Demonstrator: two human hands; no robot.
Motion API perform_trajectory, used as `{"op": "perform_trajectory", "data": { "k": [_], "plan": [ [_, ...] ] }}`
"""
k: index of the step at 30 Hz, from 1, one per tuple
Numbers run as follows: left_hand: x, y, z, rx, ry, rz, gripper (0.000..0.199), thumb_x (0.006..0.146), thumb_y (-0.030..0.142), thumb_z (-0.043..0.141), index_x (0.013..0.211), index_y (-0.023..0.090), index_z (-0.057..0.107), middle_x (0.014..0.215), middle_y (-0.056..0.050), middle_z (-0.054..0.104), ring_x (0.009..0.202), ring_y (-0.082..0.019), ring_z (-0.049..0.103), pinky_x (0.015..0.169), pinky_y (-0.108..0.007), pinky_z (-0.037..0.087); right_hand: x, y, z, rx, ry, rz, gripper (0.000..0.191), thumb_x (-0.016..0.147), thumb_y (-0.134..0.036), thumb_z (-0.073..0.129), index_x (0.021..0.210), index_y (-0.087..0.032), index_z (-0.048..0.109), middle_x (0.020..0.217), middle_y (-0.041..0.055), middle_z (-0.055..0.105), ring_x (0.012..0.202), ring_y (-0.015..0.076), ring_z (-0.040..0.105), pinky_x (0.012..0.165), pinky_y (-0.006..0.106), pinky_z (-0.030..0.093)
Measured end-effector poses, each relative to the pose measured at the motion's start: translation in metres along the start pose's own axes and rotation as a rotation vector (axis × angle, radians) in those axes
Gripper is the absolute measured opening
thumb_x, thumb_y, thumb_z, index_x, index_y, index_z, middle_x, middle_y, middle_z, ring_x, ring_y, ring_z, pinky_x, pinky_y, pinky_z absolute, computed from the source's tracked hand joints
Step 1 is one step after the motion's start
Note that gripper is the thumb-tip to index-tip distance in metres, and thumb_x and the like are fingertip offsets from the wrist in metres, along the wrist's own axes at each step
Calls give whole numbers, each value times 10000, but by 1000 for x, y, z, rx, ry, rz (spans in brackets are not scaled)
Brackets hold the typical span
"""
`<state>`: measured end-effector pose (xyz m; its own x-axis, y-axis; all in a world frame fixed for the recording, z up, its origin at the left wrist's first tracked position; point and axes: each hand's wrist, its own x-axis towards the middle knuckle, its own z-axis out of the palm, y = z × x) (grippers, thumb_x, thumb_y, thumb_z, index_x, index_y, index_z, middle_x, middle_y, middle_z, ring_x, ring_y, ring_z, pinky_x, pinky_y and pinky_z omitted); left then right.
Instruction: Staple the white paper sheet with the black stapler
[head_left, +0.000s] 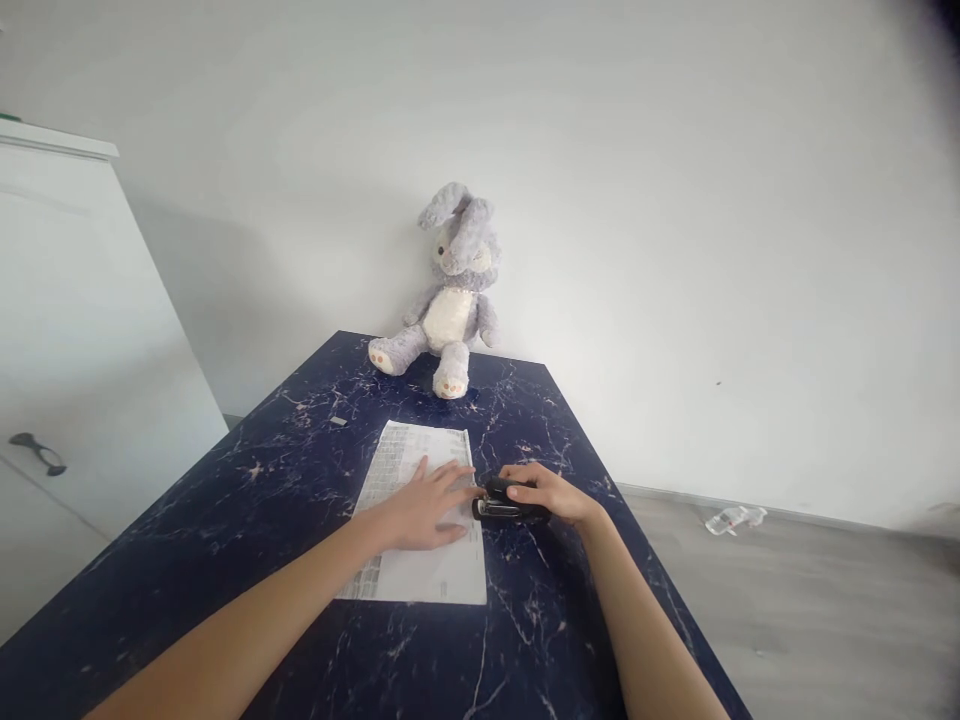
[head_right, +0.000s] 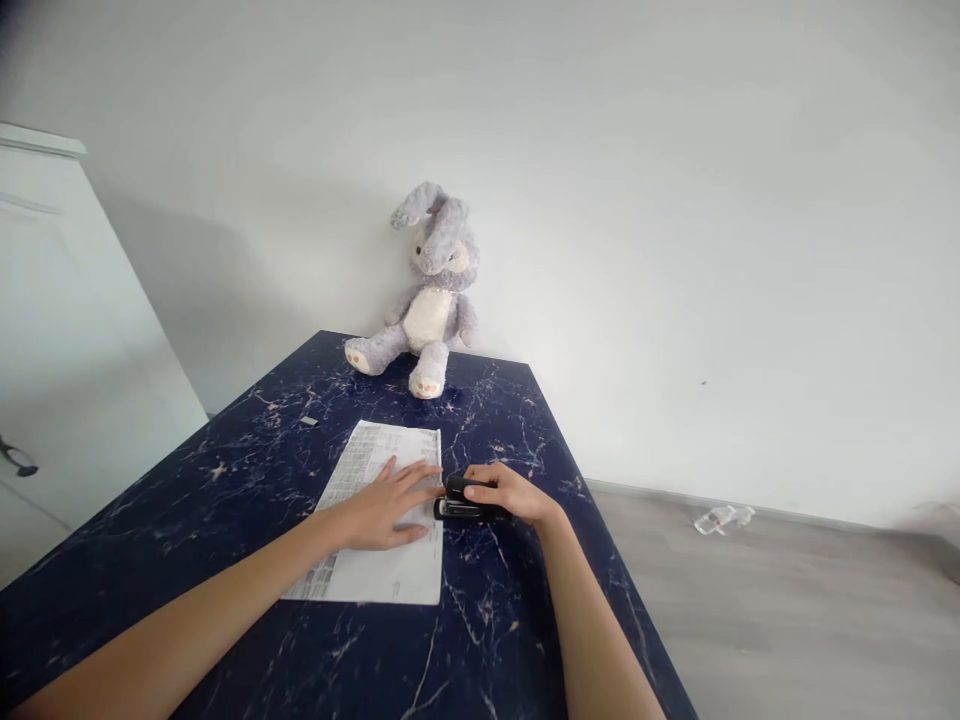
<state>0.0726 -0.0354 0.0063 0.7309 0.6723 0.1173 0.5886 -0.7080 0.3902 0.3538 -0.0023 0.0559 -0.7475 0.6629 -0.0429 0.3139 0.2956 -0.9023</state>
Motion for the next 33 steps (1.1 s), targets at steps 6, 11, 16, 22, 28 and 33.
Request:
{"op": "perform_trajectory", "data": {
  "k": [6,11,16,22,28,33],
  "plan": [
    [0,-1,1,39,2,-1,531,970,612,435,1443,375,482,1658,-49,265,1514,-375,234,1191,-700,86,-10,0,-10,-28,29,27,479,892,-618,614,785,-167,736,866,40,613,750,180,523,734,297,409],
    [-1,1,-1,24,51,2,543,961,588,467,1436,325,466,1654,-73,266,1500,-360,274,1216,-649,115,-8,1,-7,-58,30,74,475,896,-619,610,772,-174,724,838,32,599,744,179,514,718,287,412],
    [-1,-2,0,-8,87,3,579,953,571,492,1470,321,418,1653,-83,266,1485,-349,313,1228,-622,105,6,-3,10,-35,-11,55,463,893,-610,624,774,-169,706,855,21,594,747,168,519,710,279,405],
    [0,-4,1,-63,96,-3,606,939,577,525,1480,331,406,1620,-80,337,1454,-334,371,1237,-609,73,4,-4,6,-15,83,58,474,904,-622,601,778,-177,699,883,31,618,787,185,542,741,291,412],
    [0,6,-2,-117,87,-2,577,937,616,521,1443,344,469,1550,-69,445,1432,-331,407,1241,-607,68,3,-4,4,-58,37,40,446,918,-601,605,854,-183,747,974,54,658,890,214,584,829,313,432],
    [5,9,6,-161,116,-39,624,912,668,531,1434,330,487,1548,-85,445,1402,-344,445,1233,-625,76,5,-2,6,-92,62,65,466,920,-611,598,825,-173,727,951,45,651,861,198,577,818,308,434]
  ]
}}
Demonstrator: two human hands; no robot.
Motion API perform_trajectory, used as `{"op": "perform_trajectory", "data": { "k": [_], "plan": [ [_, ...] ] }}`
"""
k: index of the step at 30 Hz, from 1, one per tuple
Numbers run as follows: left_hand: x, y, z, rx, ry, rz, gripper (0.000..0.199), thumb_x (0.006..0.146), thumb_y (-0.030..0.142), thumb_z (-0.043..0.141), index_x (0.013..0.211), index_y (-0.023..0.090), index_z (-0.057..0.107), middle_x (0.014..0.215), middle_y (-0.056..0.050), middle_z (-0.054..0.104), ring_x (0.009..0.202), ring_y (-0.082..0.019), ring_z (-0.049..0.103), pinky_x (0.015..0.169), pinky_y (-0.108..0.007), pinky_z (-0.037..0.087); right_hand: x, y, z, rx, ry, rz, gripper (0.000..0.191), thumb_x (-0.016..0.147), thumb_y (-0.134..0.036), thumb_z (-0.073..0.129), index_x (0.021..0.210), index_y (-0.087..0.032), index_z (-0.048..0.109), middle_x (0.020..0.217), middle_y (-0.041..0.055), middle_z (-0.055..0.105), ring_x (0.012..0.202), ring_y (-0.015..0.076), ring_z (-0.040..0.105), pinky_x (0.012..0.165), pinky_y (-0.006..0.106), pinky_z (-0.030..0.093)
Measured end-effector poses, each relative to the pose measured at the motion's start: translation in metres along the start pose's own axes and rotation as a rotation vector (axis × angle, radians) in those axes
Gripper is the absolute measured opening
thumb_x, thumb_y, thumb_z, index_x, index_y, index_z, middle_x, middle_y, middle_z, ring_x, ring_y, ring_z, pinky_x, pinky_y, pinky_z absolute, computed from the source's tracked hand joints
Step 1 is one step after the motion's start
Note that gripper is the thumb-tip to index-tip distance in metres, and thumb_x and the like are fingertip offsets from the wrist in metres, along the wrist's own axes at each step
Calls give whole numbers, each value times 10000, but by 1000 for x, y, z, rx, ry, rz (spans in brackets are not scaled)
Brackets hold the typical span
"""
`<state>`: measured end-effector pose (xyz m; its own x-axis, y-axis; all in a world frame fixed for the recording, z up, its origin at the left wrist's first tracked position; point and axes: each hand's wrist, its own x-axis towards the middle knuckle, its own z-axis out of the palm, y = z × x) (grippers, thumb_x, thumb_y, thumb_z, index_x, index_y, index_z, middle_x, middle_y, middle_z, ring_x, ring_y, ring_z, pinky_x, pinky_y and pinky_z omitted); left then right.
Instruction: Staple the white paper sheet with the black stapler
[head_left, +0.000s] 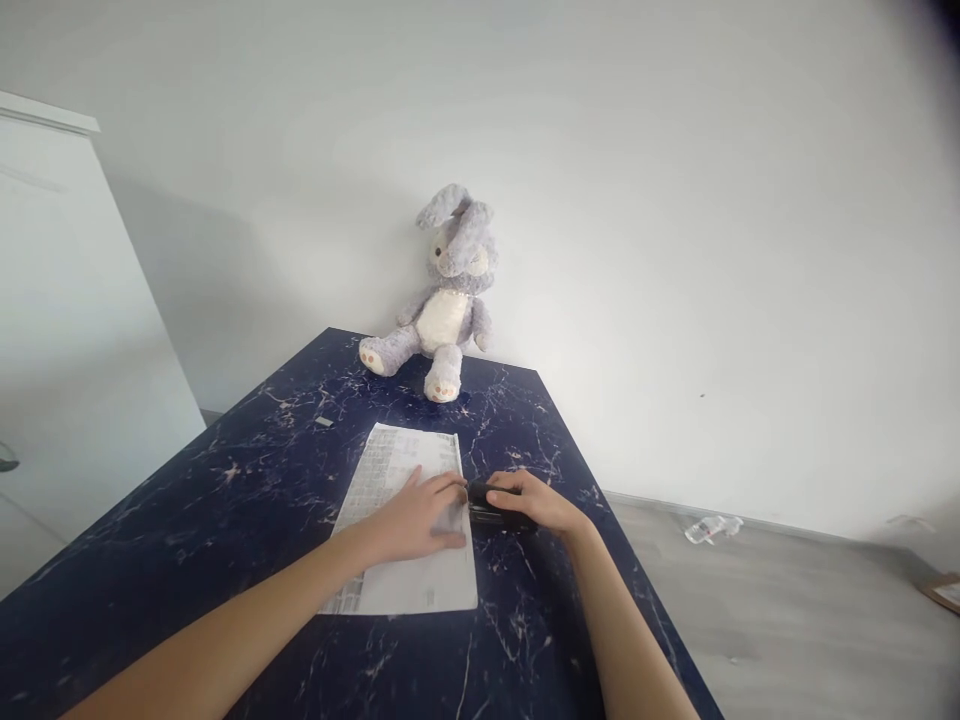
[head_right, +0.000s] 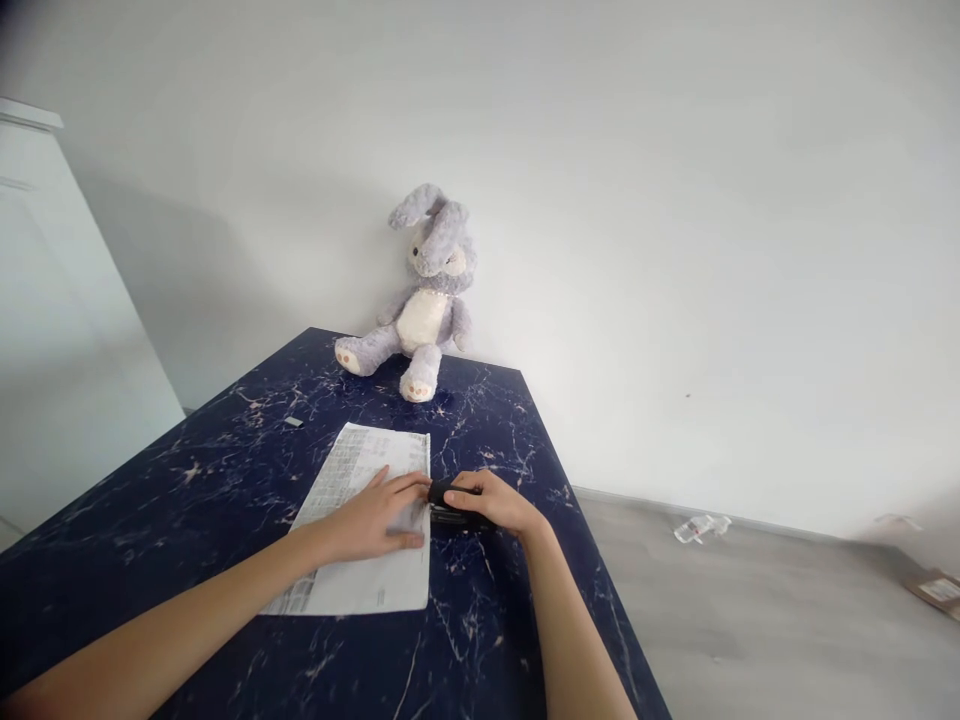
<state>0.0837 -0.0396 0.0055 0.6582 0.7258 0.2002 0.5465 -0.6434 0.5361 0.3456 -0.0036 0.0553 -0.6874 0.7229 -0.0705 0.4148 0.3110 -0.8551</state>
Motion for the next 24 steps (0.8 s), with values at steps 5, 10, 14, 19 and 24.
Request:
{"op": "perform_trajectory", "data": {
  "k": [5,10,14,19,24],
  "plan": [
    [4,-1,12,15,26,-36,828,861,664,615,1537,277,334,1592,-132,380,1444,-354,390,1232,-612,109,2,0,5,-47,-3,0,444,915,-601,607,853,-180,736,934,43,646,859,202,586,799,305,443],
    [6,0,14,-19,6,-10,806,844,647,649,1507,266,394,1574,-130,415,1436,-351,405,1231,-570,136,2,-4,4,-105,-10,4,446,927,-600,584,827,-181,700,869,29,635,811,188,565,773,296,439],
    [6,-5,13,-10,37,17,686,890,608,614,1454,245,471,1537,-136,460,1414,-335,435,1223,-541,186,2,-6,2,-141,-17,5,459,947,-592,553,823,-173,693,849,24,633,791,184,558,750,291,433],
    [2,6,11,28,49,-7,741,819,572,719,1434,230,487,1483,-151,510,1360,-347,484,1198,-555,243,0,-10,7,-180,-9,-64,448,969,-574,527,866,-173,698,854,34,651,804,197,584,740,295,434],
    [5,7,12,16,-3,21,778,838,623,669,1450,186,469,1477,-165,516,1350,-345,492,1194,-552,260,4,-5,14,-262,-76,-106,344,881,-537,675,932,-198,690,931,45,663,775,200,593,698,297,433]
  ]
}}
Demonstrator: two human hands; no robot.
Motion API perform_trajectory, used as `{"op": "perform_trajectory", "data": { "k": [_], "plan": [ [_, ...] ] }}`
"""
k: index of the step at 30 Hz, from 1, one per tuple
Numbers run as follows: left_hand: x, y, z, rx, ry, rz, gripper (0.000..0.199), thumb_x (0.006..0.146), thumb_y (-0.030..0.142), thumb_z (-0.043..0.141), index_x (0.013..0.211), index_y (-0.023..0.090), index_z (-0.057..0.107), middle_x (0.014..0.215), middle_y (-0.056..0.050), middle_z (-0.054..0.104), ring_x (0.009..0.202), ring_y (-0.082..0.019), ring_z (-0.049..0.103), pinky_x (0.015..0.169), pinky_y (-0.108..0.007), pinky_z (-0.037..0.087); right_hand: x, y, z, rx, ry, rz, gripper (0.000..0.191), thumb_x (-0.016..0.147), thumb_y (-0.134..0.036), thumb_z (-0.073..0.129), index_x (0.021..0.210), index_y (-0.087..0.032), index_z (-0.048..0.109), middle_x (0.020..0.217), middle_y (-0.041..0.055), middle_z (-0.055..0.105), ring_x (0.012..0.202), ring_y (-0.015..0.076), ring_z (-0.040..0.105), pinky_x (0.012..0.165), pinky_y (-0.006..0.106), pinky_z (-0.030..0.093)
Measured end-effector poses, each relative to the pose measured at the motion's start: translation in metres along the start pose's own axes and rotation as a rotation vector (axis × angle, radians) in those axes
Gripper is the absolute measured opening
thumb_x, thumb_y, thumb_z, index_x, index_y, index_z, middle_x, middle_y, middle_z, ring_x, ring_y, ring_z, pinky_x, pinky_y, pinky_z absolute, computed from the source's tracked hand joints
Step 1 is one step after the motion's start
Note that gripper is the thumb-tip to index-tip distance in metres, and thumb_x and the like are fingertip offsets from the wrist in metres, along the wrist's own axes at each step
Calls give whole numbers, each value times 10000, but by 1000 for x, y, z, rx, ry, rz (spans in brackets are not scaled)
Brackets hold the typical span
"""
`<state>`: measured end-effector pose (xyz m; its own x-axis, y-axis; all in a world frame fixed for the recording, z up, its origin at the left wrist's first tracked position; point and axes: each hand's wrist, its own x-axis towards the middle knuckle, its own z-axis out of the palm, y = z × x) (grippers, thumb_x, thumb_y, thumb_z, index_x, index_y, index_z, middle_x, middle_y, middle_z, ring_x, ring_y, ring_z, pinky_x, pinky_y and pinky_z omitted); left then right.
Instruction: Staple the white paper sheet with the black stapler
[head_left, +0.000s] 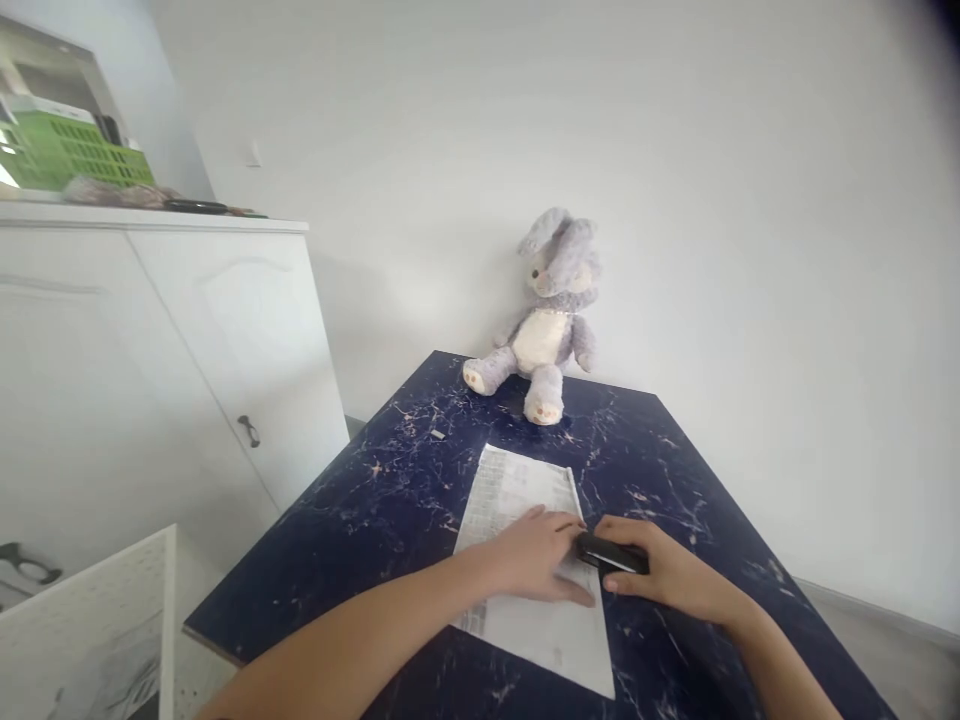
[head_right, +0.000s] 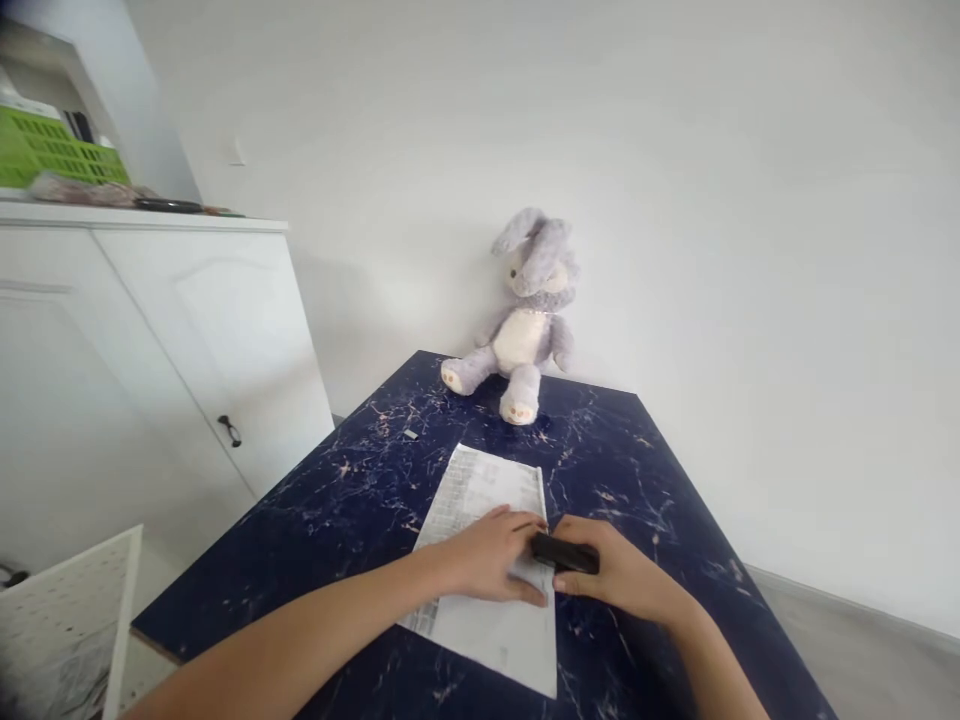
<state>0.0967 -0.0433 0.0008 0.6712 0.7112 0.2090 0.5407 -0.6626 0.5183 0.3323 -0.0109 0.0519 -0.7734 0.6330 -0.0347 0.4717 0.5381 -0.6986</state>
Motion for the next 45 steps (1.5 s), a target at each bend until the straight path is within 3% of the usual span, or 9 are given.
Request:
{"op": "perform_trajectory", "data": {
  "k": [5,14,24,30,39,41,45],
  "plan": [
    [-2,-7,-6,-1,51,-3,626,852,534,702,1347,174,572,1378,-159,594,1270,-337,561,1098,-463,412,1,-8,2,-104,90,-7,281,910,-469,637,904,-189,662,874,40,654,775,196,592,722,302,434],
    [-5,-19,-4,47,42,-8,669,872,574,652,1434,241,505,1502,-117,498,1361,-353,464,1127,-513,359,4,-1,6,-189,174,8,232,906,-413,669,897,-182,644,861,22,655,750,175,572,700,286,402],
    [-5,-18,-7,29,29,-11,603,903,600,595,1401,265,540,1474,-96,525,1354,-344,467,1120,-510,354,4,-6,7,-205,158,6,207,914,-391,642,882,-188,624,855,29,642,741,181,566,701,300,411],
    [-5,-15,-10,20,25,-4,597,922,609,559,1418,280,527,1471,-91,526,1340,-335,481,1124,-499,350,5,-14,9,-174,182,-28,225,911,-363,646,1069,-204,660,986,66,686,869,218,610,784,324,445],
    [-5,-19,-9,36,38,47,646,887,596,615,1433,267,506,1457,-108,534,1331,-341,492,1141,-504,321,8,-15,11,-121,183,-77,261,954,-439,604,1002,-189,662,932,41,662,823,185,589,768,287,426],
    [-5,-20,-7,47,55,42,676,872,591,637,1440,254,493,1442,-119,547,1311,-350,507,1126,-507,336,13,-17,13,-114,252,-43,312,1016,-454,485,1000,-191,651,949,44,663,852,183,592,791,283,426],
    [-5,-20,-4,70,65,25,665,833,611,671,1347,204,559,1349,-138,607,1235,-354,558,1093,-501,370,30,-16,26,-275,426,198,421,1081,-381,282,850,-200,584,858,29,621,800,169,568,749,269,397]
  ]
}}
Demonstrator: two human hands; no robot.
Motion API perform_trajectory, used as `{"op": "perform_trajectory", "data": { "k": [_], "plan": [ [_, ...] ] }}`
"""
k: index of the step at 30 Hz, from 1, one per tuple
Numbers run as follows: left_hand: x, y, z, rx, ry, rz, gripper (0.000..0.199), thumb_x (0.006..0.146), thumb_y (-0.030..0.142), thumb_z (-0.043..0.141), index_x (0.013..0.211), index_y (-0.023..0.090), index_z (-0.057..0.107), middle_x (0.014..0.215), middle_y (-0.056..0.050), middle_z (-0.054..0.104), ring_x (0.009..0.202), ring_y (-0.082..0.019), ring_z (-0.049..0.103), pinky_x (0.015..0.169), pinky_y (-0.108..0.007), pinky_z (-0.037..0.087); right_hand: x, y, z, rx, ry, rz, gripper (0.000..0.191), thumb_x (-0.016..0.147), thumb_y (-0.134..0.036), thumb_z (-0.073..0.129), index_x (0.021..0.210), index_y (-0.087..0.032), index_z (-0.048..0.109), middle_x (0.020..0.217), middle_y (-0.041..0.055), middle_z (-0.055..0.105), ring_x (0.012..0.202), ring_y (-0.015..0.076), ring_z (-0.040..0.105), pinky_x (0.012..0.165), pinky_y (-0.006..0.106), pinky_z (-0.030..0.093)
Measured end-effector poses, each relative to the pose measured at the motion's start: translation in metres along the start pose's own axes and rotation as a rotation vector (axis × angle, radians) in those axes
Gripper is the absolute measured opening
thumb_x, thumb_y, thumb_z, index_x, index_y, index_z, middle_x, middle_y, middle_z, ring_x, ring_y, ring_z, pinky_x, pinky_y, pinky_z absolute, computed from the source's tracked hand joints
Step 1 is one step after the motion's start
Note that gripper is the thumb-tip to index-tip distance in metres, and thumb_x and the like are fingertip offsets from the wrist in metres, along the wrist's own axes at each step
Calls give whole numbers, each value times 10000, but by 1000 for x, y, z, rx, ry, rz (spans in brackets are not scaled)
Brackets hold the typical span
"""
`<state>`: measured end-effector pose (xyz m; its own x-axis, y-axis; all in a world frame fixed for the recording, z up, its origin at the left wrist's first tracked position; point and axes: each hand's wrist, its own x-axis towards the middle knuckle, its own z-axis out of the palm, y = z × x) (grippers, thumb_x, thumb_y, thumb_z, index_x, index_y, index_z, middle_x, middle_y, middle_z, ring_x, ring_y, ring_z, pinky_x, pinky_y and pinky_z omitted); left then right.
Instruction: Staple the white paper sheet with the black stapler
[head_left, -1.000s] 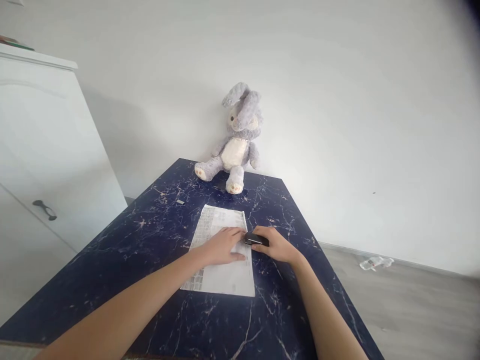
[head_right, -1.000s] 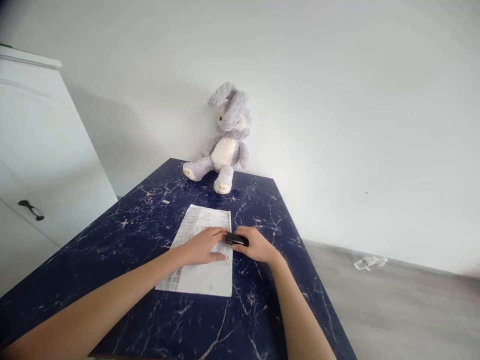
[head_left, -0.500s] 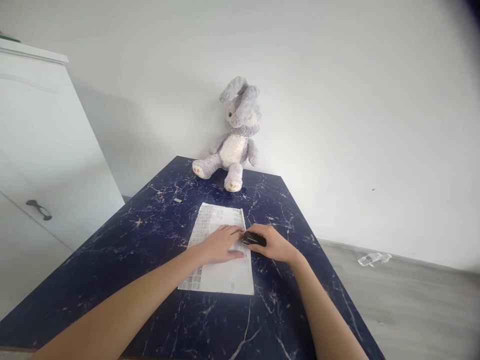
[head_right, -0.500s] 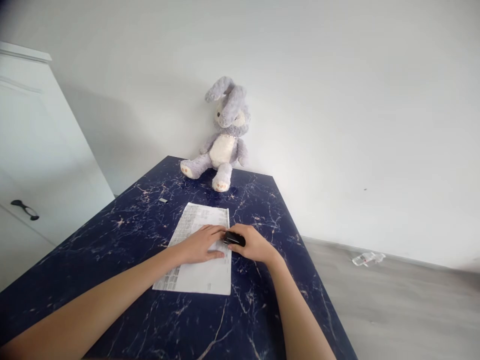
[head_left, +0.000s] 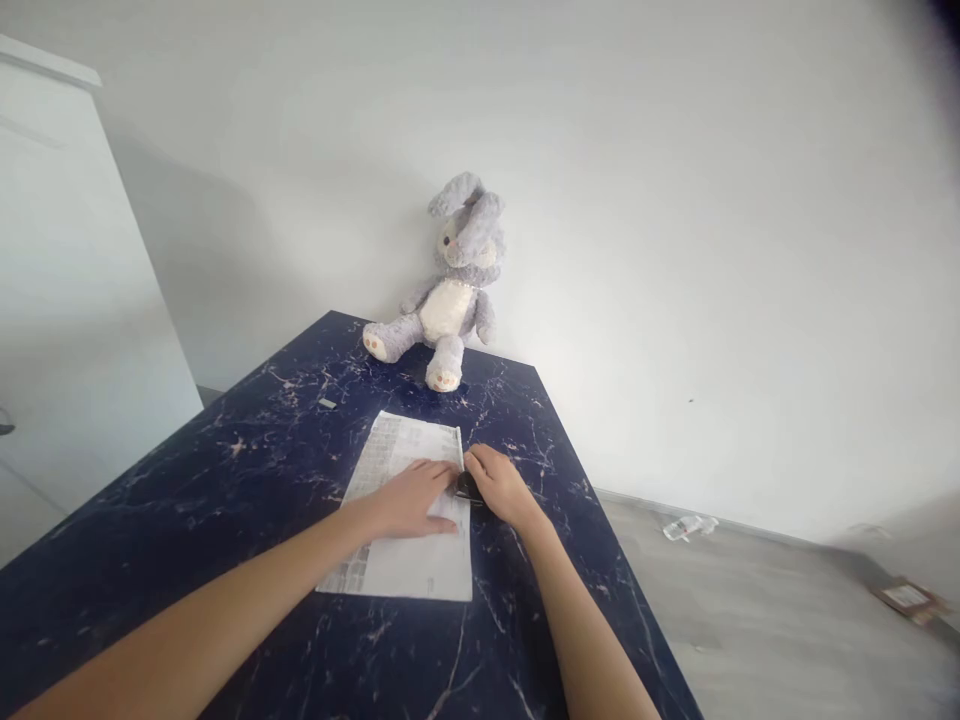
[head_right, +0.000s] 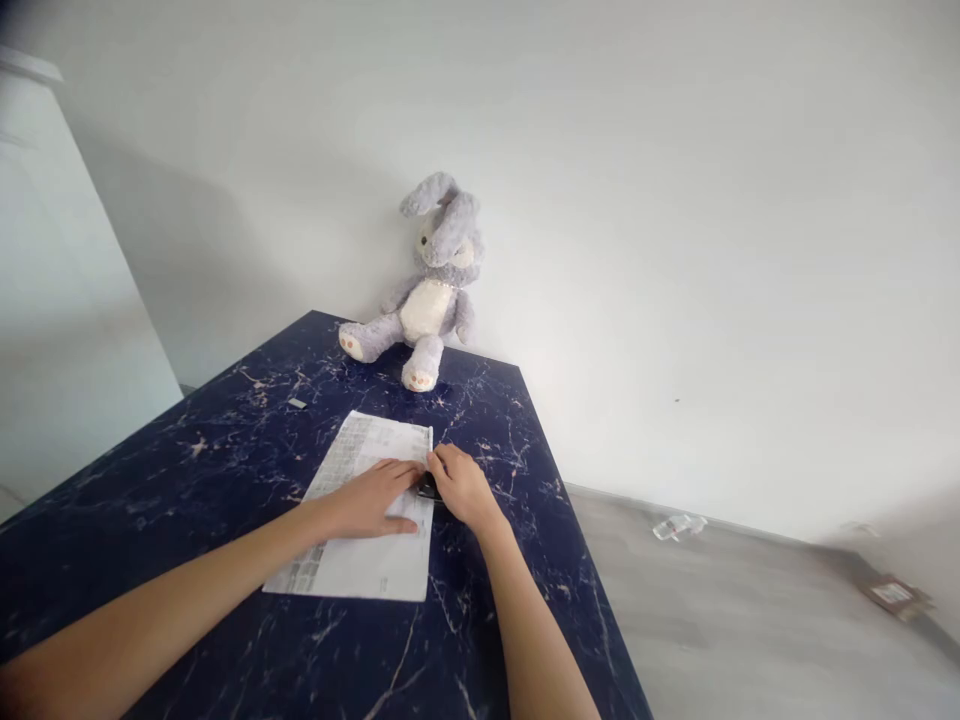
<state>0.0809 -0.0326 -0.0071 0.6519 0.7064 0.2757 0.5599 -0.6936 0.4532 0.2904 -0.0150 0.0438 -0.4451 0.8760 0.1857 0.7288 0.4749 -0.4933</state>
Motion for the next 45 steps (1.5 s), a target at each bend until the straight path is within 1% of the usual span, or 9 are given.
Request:
{"op": "perform_trajectory", "data": {
  "k": [6,16,25,30,34,37,39,41,45],
  "plan": [
    [-1,1,2,3,13,0,644,832,630,659,1310,207,574,1299,-124,629,1201,-334,576,1091,-485,369,6,-12,16,-365,-63,154,339,1078,-287,305,902,-208,583,931,46,618,845,173,603,736,266,382],
    [1,-5,10,-96,14,-23,737,819,710,619,1351,203,563,1404,-140,575,1296,-365,514,1130,-489,301,6,-26,33,-694,-70,186,357,1042,-304,332,1037,-158,658,1064,174,649,991,304,610,782,383,455],
    [-1,1,-2,-54,-1,-23,687,811,628,692,1352,226,557,1361,-121,603,1269,-351,539,1113,-503,346,-5,-13,7,-242,-55,51,430,1087,-358,253,905,-207,612,899,54,652,819,190,614,720,285,414],
    [-3,-3,-2,-89,-22,-49,744,804,675,670,1390,237,532,1440,-125,546,1325,-372,486,1091,-513,374,-27,13,-26,-67,-245,-157,138,914,-310,646,1002,-214,598,962,38,667,886,211,607,766,289,413],
    [-2,-6,-1,-157,-31,-76,790,759,710,693,1385,251,550,1486,-124,510,1368,-381,449,1113,-524,358,-44,34,-33,-65,-154,-1,103,855,-265,651,867,-207,568,848,17,657,764,199,591,688,289,390],
    [0,-9,-9,-294,-52,-82,776,743,694,720,1370,264,566,1503,-117,498,1385,-365,445,1122,-514,362,-51,34,-29,-61,77,207,186,872,-348,617,790,-217,514,709,0,599,635,183,535,600,287,355],
    [2,-16,-19,-464,28,-113,618,817,630,682,1307,260,609,1451,-106,551,1342,-323,499,1108,-480,385,-50,20,-20,-31,218,269,210,891,-385,592,795,-222,501,683,4,586,608,179,516,574,288,346],
    [2,-27,-31,-674,258,-193,423,900,557,596,1147,222,675,1290,-106,651,1226,-285,583,1064,-444,422,-44,-7,-3,22,262,247,215,898,-401,594,817,-220,511,703,20,606,610,178,519,561,287,347],
    [-3,-56,-52,-1090,784,-402,280,838,456,624,827,177,614,875,-54,656,880,-208,633,808,-332,498,-23,-71,43,120,133,168,151,868,-322,646,872,-216,538,835,70,673,667,184,572,577,280,381]
  ]
}}
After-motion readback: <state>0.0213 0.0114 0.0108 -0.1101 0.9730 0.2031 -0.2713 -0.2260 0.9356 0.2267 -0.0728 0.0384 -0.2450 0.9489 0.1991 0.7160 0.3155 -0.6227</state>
